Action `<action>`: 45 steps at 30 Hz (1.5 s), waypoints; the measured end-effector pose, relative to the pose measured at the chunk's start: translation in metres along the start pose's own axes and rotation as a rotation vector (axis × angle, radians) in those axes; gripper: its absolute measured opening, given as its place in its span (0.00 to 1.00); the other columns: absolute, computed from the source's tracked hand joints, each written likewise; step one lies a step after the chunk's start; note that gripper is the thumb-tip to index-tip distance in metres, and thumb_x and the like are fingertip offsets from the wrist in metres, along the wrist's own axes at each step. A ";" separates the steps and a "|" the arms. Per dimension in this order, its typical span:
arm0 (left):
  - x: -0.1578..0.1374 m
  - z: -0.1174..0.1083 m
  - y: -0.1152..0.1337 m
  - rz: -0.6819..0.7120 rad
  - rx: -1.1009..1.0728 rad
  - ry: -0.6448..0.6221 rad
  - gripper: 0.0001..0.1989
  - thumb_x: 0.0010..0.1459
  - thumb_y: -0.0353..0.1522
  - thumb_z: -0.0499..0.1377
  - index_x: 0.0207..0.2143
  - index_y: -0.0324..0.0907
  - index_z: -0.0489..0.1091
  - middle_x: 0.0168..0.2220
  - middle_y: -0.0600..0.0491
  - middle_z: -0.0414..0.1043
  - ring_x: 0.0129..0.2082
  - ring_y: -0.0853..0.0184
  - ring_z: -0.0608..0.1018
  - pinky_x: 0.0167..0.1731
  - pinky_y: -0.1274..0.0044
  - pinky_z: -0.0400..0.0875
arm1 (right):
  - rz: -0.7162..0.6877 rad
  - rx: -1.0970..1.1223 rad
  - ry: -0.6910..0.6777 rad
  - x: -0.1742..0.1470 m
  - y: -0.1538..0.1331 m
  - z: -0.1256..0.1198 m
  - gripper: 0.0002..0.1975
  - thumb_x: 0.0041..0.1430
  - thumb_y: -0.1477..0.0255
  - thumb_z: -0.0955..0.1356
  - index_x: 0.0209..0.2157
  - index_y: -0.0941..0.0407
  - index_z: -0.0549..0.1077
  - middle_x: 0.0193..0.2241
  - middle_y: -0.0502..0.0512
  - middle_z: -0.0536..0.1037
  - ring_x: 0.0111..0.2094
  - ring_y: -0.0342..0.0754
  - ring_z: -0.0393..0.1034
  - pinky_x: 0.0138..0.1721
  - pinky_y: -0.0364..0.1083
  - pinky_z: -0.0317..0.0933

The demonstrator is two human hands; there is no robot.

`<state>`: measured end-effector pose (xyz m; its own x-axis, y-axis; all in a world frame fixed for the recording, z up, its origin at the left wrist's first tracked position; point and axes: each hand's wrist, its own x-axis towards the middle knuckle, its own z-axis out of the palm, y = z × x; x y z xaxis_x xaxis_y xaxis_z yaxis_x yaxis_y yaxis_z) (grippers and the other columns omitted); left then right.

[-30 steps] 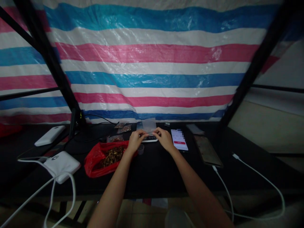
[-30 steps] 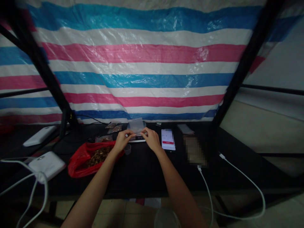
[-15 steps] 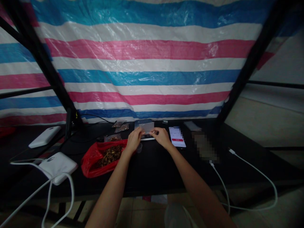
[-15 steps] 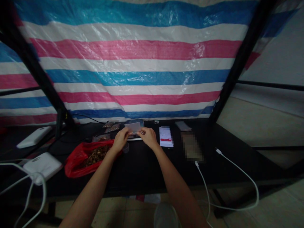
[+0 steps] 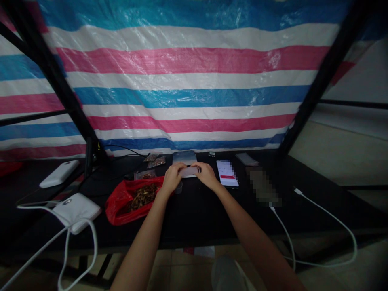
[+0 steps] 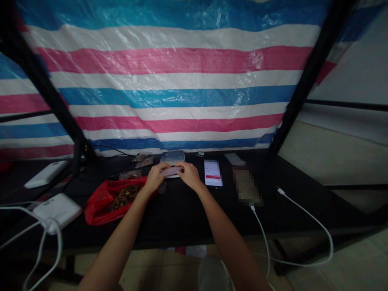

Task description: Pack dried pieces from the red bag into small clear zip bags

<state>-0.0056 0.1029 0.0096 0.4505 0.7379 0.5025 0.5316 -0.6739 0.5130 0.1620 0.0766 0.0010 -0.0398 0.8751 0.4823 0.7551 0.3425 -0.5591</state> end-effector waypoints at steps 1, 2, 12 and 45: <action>0.000 0.000 0.000 -0.003 -0.003 -0.007 0.10 0.51 0.24 0.51 0.32 0.41 0.71 0.33 0.53 0.73 0.35 0.67 0.73 0.36 0.78 0.64 | -0.005 0.003 -0.015 0.000 0.000 0.001 0.12 0.47 0.78 0.64 0.34 0.53 0.74 0.31 0.49 0.76 0.31 0.44 0.68 0.33 0.40 0.57; 0.000 -0.001 0.001 -0.008 -0.002 -0.014 0.11 0.50 0.23 0.51 0.32 0.41 0.71 0.33 0.53 0.73 0.35 0.67 0.73 0.36 0.78 0.64 | -0.009 0.002 -0.023 -0.001 0.000 0.001 0.14 0.46 0.79 0.64 0.34 0.52 0.74 0.32 0.49 0.77 0.32 0.44 0.69 0.33 0.40 0.57; -0.002 -0.004 0.008 -0.021 0.095 -0.059 0.10 0.52 0.26 0.51 0.32 0.42 0.71 0.33 0.53 0.73 0.33 0.66 0.73 0.33 0.78 0.63 | 0.059 -0.027 -0.052 -0.003 -0.004 -0.002 0.10 0.51 0.73 0.62 0.30 0.51 0.75 0.23 0.47 0.74 0.27 0.44 0.68 0.26 0.39 0.53; 0.000 -0.005 -0.001 -0.224 -0.183 0.152 0.20 0.58 0.43 0.45 0.25 0.41 0.68 0.18 0.57 0.69 0.16 0.72 0.69 0.23 0.81 0.60 | 0.282 0.407 0.180 0.012 0.006 -0.012 0.14 0.56 0.63 0.60 0.31 0.57 0.72 0.29 0.53 0.78 0.20 0.41 0.67 0.25 0.40 0.62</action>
<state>-0.0101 0.1030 0.0128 0.2177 0.8642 0.4537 0.4614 -0.5007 0.7324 0.1741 0.0846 0.0117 0.2683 0.8920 0.3637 0.4034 0.2388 -0.8833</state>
